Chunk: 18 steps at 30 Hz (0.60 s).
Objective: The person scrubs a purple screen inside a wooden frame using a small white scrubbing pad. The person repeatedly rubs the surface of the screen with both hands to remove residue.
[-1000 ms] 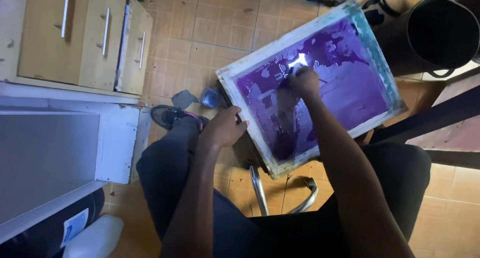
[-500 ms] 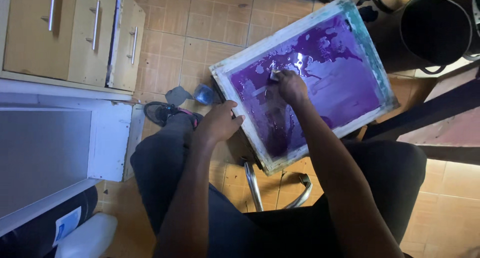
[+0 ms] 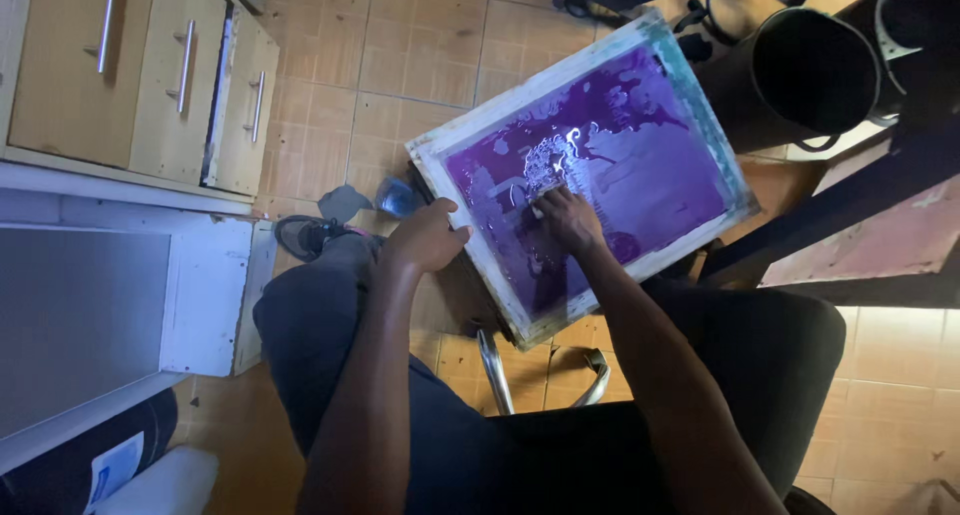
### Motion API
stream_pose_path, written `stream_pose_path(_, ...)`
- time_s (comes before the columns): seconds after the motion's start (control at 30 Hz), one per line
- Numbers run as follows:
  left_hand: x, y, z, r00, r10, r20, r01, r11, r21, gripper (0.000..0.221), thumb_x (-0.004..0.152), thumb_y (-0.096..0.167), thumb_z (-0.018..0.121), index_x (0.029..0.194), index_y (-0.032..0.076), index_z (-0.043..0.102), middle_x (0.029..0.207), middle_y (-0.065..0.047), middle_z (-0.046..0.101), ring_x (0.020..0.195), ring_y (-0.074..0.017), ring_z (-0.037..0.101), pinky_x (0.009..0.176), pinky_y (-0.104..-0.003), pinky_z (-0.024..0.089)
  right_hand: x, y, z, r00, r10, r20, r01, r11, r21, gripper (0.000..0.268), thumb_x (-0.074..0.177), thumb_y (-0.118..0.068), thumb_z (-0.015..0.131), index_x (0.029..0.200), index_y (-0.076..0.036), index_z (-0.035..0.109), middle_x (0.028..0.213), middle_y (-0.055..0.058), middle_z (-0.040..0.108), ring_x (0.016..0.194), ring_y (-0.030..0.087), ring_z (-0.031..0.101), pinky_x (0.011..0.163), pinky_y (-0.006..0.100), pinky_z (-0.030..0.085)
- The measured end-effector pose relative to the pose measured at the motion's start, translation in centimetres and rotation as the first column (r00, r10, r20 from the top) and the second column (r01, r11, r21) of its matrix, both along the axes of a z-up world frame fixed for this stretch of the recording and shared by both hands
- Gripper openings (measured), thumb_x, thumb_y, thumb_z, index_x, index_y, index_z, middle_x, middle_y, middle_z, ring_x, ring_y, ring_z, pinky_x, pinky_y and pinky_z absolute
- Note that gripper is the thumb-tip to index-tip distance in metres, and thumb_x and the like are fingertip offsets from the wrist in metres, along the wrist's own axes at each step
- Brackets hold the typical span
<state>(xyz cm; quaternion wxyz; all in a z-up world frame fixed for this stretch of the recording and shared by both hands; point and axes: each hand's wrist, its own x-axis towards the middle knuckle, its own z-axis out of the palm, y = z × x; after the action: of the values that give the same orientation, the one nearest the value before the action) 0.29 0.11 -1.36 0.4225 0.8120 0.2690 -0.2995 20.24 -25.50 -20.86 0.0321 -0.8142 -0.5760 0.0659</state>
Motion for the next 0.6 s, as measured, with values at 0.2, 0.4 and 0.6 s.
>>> stream_pose_path(0.2,0.3,-0.6,1.3,0.999,0.021,0.049,-0.021,1.000,0.008,0.062,0.099,0.041,0.061,0.150,0.006,0.052,0.138,-0.026,0.065,0.136,-0.0428,0.058,0.113,-0.056,0.047,-3.3,-1.6,2.8,0.991,-0.129,-0.044,0.130,0.991,0.016,0.036,0.080,-0.022,0.060,0.115,-0.018,0.068,0.105,0.006,0.063,0.104,0.032,0.066,0.079,0.044,0.059)
stream_pose_path(0.4,0.1,-0.8,0.1,0.995,0.043,0.088,-0.048,0.998,0.045,0.058,0.099,0.042,0.061,0.147,0.009,0.056,0.136,-0.025,0.066,0.133,-0.0425,0.060,0.108,-0.057,0.050,-4.0,-2.5,-0.9,0.976,-0.198,0.093,0.203,0.977,-0.058,0.039,0.078,-0.026,0.067,0.117,-0.029,0.068,0.102,-0.003,0.064,0.095,0.021,0.072,0.078,0.034,0.062)
stream_pose_path(0.6,0.3,-1.1,-1.1,0.998,-0.019,0.065,0.016,0.998,0.054,0.061,0.100,0.047,0.059,0.150,0.013,0.052,0.142,-0.023,0.062,0.136,-0.0429,0.058,0.110,-0.061,0.047,-7.3,-1.5,-0.5,0.743,-0.636,-0.209,0.629,0.770,-0.109,0.045,0.076,-0.037,0.075,0.115,-0.017,0.066,0.108,0.012,0.067,0.090,0.042,0.074,0.073,0.054,0.062)
